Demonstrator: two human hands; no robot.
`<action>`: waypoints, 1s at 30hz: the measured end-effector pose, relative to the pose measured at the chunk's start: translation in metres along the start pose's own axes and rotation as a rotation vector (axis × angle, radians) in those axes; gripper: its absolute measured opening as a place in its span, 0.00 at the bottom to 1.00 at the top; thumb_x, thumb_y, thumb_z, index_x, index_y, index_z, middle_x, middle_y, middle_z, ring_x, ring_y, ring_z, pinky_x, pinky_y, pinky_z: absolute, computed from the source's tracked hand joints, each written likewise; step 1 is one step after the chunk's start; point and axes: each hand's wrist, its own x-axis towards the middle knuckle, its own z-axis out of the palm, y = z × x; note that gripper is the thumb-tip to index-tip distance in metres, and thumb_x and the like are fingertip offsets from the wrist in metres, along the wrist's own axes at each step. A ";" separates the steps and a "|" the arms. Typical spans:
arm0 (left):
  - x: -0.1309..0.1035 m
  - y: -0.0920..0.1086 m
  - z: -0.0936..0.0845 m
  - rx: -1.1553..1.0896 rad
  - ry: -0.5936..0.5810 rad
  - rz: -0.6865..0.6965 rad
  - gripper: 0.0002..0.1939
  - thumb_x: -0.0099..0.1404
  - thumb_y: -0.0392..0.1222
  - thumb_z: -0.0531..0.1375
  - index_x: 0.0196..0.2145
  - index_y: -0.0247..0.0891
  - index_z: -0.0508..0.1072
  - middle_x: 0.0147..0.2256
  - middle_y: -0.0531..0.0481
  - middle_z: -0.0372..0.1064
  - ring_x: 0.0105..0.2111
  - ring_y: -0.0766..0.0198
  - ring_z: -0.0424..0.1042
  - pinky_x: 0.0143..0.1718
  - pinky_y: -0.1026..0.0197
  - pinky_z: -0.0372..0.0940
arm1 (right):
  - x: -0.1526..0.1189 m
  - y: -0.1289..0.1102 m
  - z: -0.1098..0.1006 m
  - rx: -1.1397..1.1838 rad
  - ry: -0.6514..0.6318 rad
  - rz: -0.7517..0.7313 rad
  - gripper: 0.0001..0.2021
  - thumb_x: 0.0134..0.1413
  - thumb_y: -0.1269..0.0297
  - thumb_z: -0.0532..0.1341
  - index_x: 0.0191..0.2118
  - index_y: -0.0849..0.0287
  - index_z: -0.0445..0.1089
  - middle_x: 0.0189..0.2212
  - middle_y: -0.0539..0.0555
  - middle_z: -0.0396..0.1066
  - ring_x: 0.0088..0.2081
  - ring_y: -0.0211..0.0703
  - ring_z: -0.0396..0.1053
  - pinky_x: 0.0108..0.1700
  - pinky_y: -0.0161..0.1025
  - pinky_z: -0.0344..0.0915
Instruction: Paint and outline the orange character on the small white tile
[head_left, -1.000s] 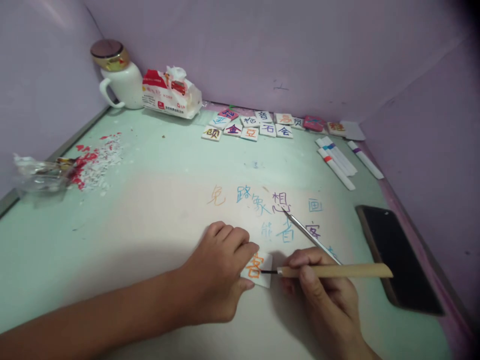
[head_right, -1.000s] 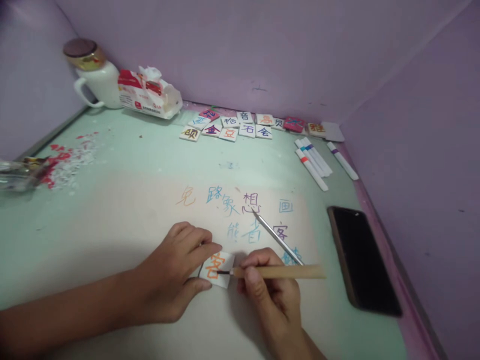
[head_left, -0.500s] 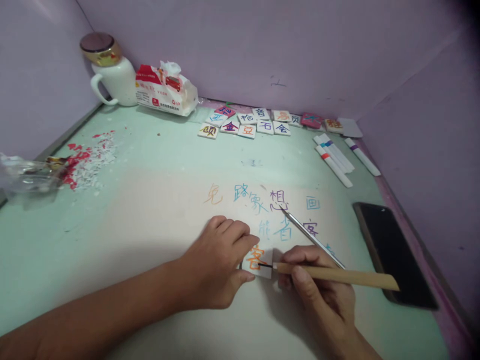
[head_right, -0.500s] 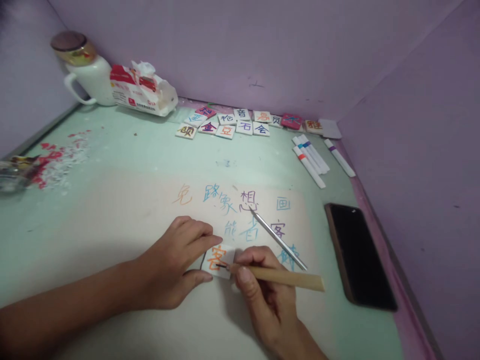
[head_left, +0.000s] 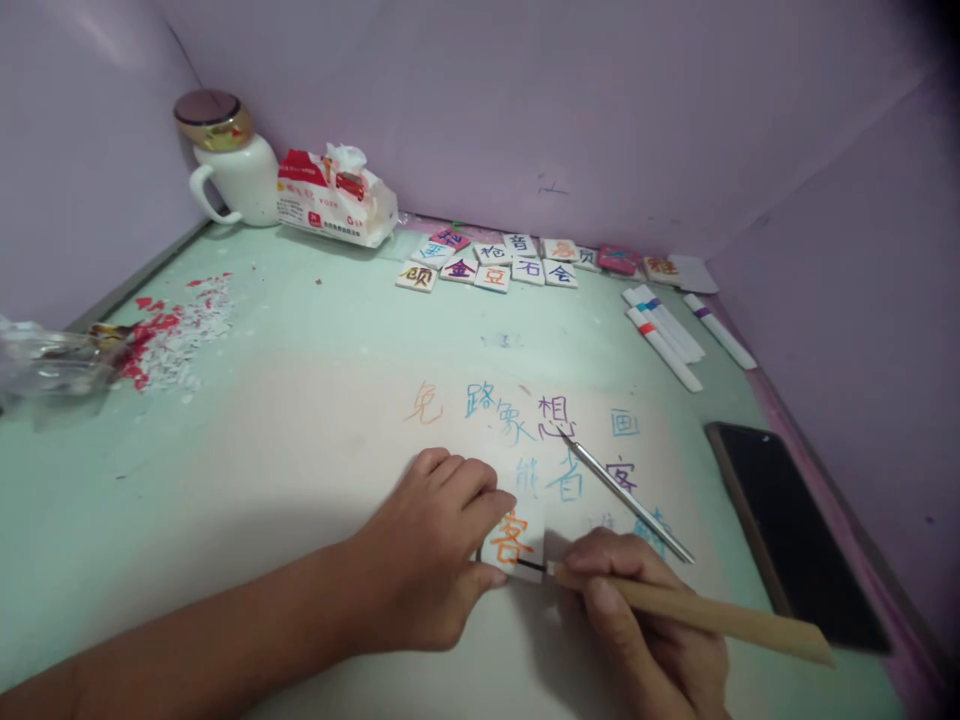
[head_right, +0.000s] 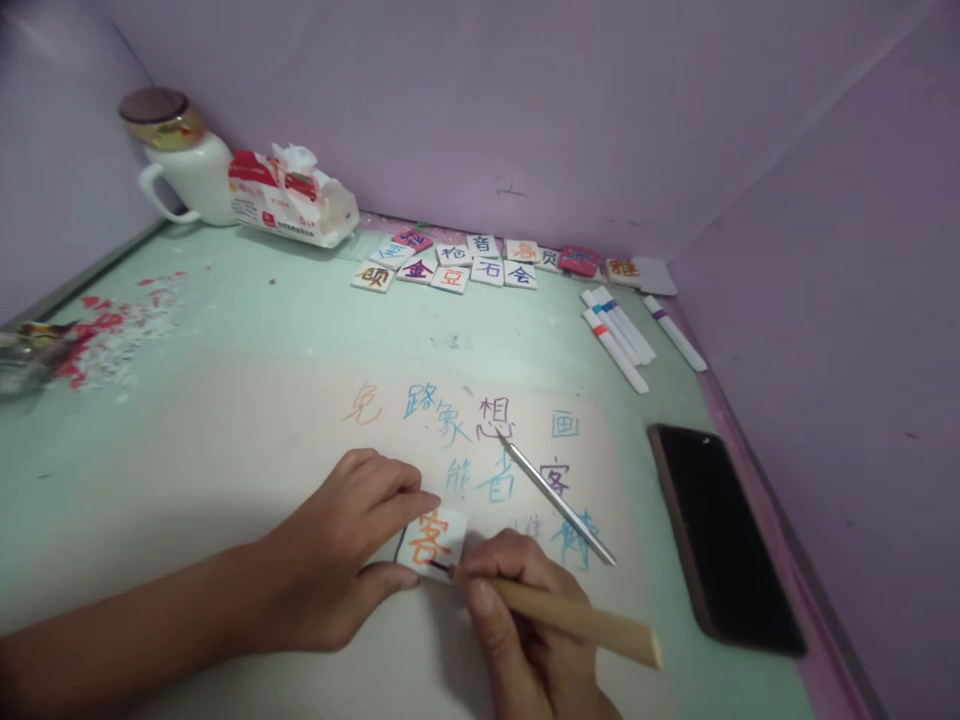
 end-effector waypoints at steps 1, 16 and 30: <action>0.000 0.001 0.000 -0.001 -0.005 -0.006 0.16 0.57 0.36 0.58 0.45 0.34 0.66 0.40 0.42 0.63 0.40 0.53 0.62 0.45 0.50 0.56 | 0.000 0.001 0.001 -0.016 0.008 -0.012 0.05 0.59 0.67 0.55 0.37 0.53 0.68 0.26 0.50 0.66 0.26 0.38 0.65 0.26 0.32 0.63; 0.001 0.002 -0.001 -0.027 -0.020 -0.017 0.14 0.57 0.35 0.58 0.43 0.32 0.67 0.38 0.43 0.62 0.39 0.54 0.61 0.43 0.50 0.54 | 0.002 0.000 0.013 -0.067 0.131 -0.013 0.05 0.54 0.70 0.59 0.34 0.53 0.70 0.23 0.47 0.68 0.21 0.33 0.63 0.24 0.28 0.62; 0.002 0.001 0.002 -0.041 0.007 -0.017 0.14 0.55 0.34 0.61 0.41 0.32 0.68 0.36 0.45 0.62 0.37 0.56 0.60 0.42 0.53 0.55 | 0.007 -0.012 0.027 0.001 0.211 0.249 0.07 0.54 0.62 0.60 0.26 0.53 0.69 0.16 0.45 0.63 0.18 0.32 0.60 0.20 0.29 0.56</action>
